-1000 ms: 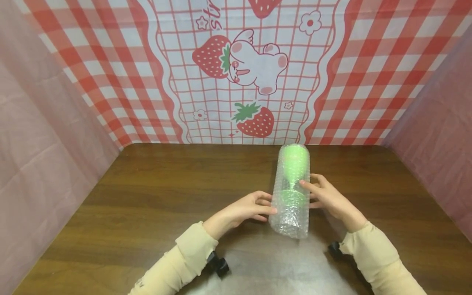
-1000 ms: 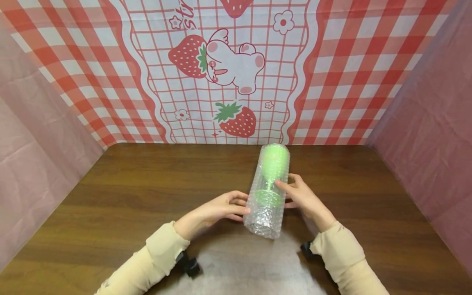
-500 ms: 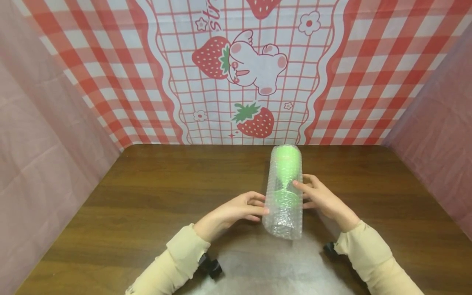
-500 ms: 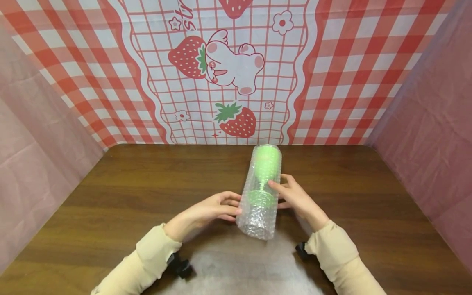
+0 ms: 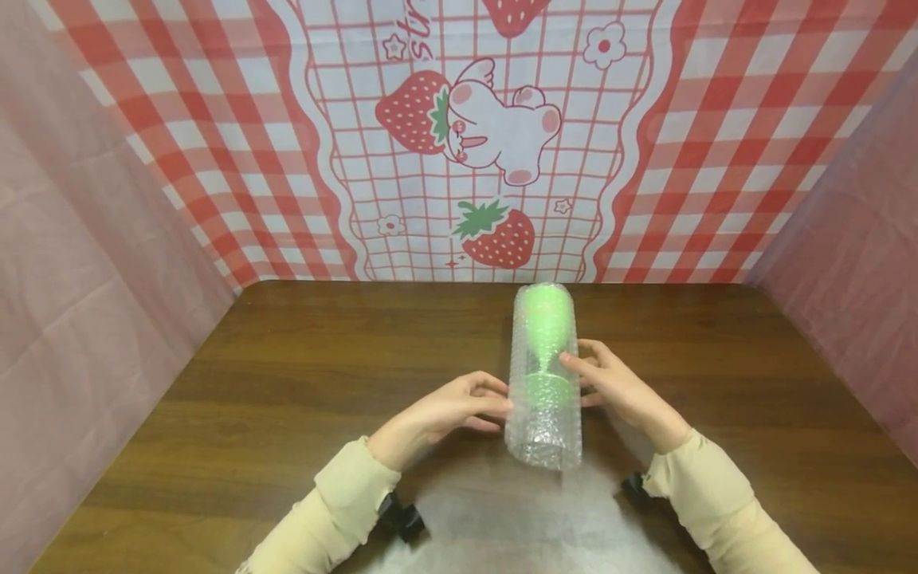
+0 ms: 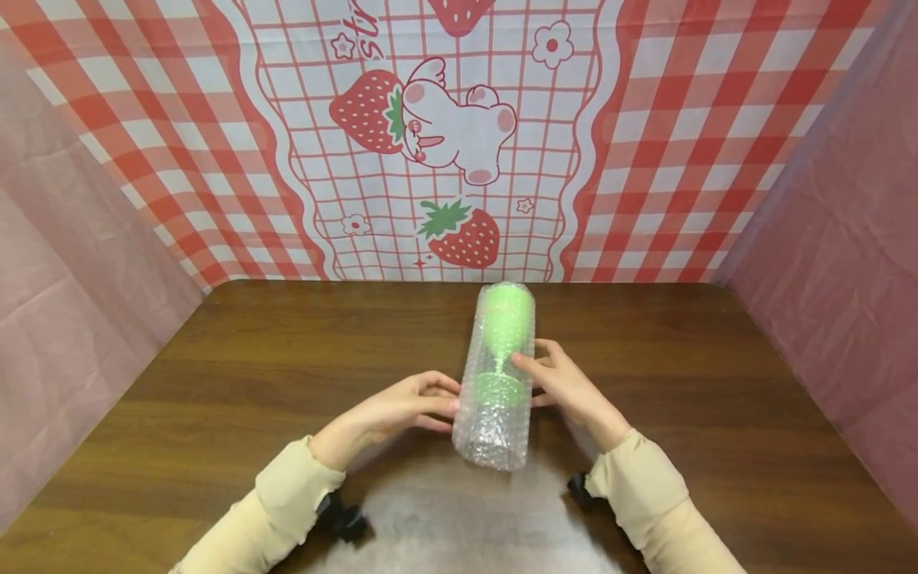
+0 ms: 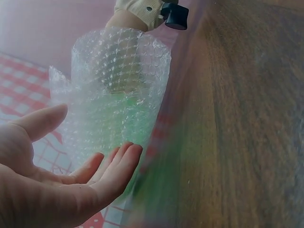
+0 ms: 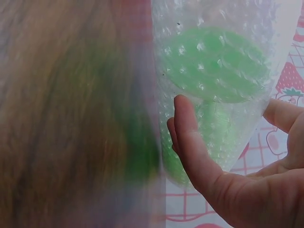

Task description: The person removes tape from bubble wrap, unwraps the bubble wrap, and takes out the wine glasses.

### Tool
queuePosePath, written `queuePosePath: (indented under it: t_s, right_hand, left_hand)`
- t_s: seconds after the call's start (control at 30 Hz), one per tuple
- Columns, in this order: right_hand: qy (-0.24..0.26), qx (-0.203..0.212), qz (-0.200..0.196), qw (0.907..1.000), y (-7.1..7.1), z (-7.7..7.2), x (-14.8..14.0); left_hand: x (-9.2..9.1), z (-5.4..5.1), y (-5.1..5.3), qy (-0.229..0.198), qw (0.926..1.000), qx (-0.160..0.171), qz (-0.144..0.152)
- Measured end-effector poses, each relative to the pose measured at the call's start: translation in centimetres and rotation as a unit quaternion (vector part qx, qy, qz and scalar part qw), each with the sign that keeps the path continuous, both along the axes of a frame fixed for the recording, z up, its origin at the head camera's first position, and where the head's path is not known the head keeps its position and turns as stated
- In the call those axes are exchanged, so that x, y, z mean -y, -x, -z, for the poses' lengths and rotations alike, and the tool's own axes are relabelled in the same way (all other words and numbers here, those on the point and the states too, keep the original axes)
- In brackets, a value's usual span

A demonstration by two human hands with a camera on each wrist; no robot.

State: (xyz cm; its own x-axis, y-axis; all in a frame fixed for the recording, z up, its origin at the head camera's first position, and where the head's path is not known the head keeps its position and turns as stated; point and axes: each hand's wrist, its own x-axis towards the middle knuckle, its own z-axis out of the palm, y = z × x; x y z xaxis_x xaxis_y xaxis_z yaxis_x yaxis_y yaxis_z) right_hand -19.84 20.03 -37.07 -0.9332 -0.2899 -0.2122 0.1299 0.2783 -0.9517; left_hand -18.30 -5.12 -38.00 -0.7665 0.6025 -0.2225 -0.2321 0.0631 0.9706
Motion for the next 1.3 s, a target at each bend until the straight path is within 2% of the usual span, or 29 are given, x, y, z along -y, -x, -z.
queuePosePath:
  t_s: [0.47, 0.7, 0.87, 1.3]
  right_hand:
    - [-0.001, -0.008, 0.005, 1.0000, -0.5, 0.0, 1.0]
    - [-0.004, -0.009, -0.002, 0.9999, -0.6, 0.0, 1.6]
    - [-0.002, -0.010, -0.004, 0.9999, -0.7, 0.1, 1.9]
    - [0.006, -0.007, -0.008, 0.9999, -0.8, 0.4, 2.5]
  left_hand:
    - [0.1, 0.6, 0.5, -0.010, 0.9985, -0.007, -0.053]
    - [0.4, 0.5, 0.8, -0.017, 0.9974, -0.014, -0.068]
    - [0.5, 0.6, 0.9, -0.021, 0.9960, -0.007, -0.086]
    - [0.6, 0.9, 1.2, -0.007, 0.9949, 0.001, -0.100]
